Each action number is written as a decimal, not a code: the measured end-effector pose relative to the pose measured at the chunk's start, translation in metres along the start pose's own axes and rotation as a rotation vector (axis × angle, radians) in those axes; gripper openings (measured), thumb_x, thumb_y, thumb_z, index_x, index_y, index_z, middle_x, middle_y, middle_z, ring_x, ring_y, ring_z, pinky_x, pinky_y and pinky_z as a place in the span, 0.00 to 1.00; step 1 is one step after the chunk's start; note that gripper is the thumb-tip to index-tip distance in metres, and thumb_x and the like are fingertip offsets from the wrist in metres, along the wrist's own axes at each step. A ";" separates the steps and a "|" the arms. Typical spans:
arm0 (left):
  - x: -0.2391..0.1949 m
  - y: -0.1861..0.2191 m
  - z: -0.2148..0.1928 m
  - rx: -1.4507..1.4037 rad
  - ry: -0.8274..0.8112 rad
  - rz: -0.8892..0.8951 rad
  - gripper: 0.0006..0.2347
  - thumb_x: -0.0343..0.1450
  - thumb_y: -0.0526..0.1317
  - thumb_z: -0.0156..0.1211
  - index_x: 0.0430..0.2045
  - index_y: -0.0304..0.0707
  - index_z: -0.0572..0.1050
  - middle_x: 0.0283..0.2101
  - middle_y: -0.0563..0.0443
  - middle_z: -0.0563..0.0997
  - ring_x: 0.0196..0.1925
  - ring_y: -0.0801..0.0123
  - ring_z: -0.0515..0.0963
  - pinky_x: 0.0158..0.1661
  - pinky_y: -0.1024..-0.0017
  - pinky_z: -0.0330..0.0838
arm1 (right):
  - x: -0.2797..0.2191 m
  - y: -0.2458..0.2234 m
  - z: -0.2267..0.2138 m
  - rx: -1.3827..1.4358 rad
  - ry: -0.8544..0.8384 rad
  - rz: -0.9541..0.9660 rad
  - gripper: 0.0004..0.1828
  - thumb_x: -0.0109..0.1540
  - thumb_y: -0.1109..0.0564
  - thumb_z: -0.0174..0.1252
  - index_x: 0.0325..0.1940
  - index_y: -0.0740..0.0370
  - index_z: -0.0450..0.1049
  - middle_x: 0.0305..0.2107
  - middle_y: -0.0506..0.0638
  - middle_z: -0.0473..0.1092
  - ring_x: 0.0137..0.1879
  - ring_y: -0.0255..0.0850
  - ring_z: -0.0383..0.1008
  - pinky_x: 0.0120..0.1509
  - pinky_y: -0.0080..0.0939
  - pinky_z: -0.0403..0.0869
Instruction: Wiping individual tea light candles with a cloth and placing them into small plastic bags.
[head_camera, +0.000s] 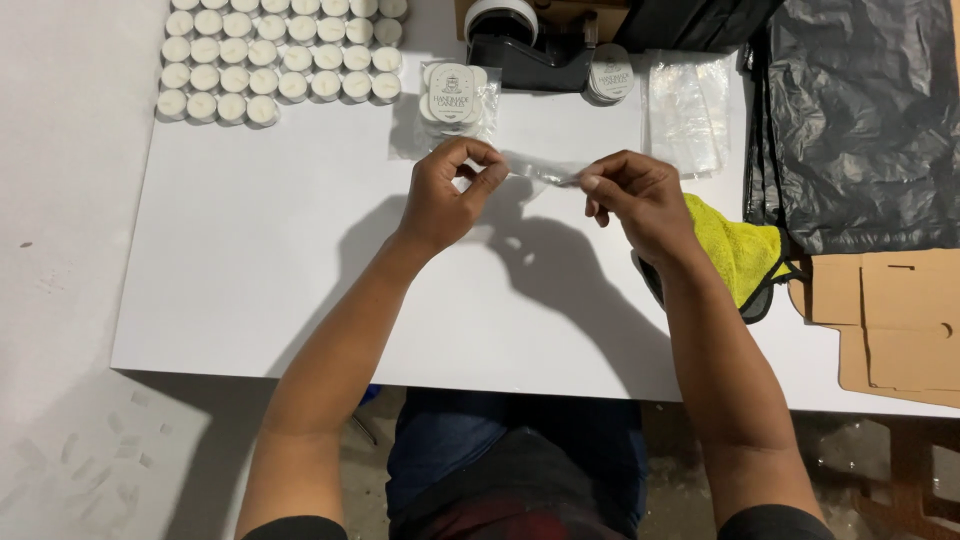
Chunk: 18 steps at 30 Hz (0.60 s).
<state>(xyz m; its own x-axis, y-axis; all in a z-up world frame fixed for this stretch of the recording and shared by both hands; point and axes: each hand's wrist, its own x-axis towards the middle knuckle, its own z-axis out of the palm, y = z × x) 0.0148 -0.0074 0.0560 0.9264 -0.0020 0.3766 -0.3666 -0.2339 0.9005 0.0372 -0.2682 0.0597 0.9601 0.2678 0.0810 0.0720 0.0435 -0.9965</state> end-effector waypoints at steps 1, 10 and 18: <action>-0.007 -0.003 -0.002 -0.003 -0.002 0.001 0.02 0.74 0.38 0.66 0.33 0.41 0.80 0.34 0.53 0.83 0.41 0.68 0.83 0.41 0.72 0.78 | -0.007 0.004 0.003 -0.002 0.003 0.000 0.04 0.66 0.68 0.62 0.43 0.73 0.76 0.28 0.60 0.73 0.29 0.42 0.76 0.29 0.35 0.74; -0.063 -0.004 0.004 0.377 -0.255 -0.403 0.05 0.69 0.40 0.60 0.32 0.43 0.80 0.25 0.55 0.84 0.31 0.65 0.83 0.34 0.68 0.76 | -0.038 0.011 0.028 -0.415 0.004 0.279 0.05 0.63 0.62 0.63 0.37 0.70 0.78 0.22 0.58 0.75 0.24 0.39 0.73 0.25 0.35 0.67; -0.050 -0.017 0.012 0.582 -0.304 -0.018 0.14 0.70 0.40 0.64 0.47 0.36 0.75 0.43 0.44 0.76 0.48 0.49 0.80 0.49 0.59 0.76 | -0.039 0.006 0.041 -0.645 0.056 0.170 0.07 0.64 0.60 0.63 0.40 0.69 0.80 0.26 0.61 0.76 0.29 0.46 0.76 0.29 0.39 0.71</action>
<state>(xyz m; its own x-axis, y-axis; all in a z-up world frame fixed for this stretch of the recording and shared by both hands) -0.0245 -0.0151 0.0189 0.9463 -0.2479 0.2076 -0.3234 -0.7242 0.6091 -0.0111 -0.2392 0.0518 0.9836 0.1696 -0.0619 0.0496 -0.5835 -0.8106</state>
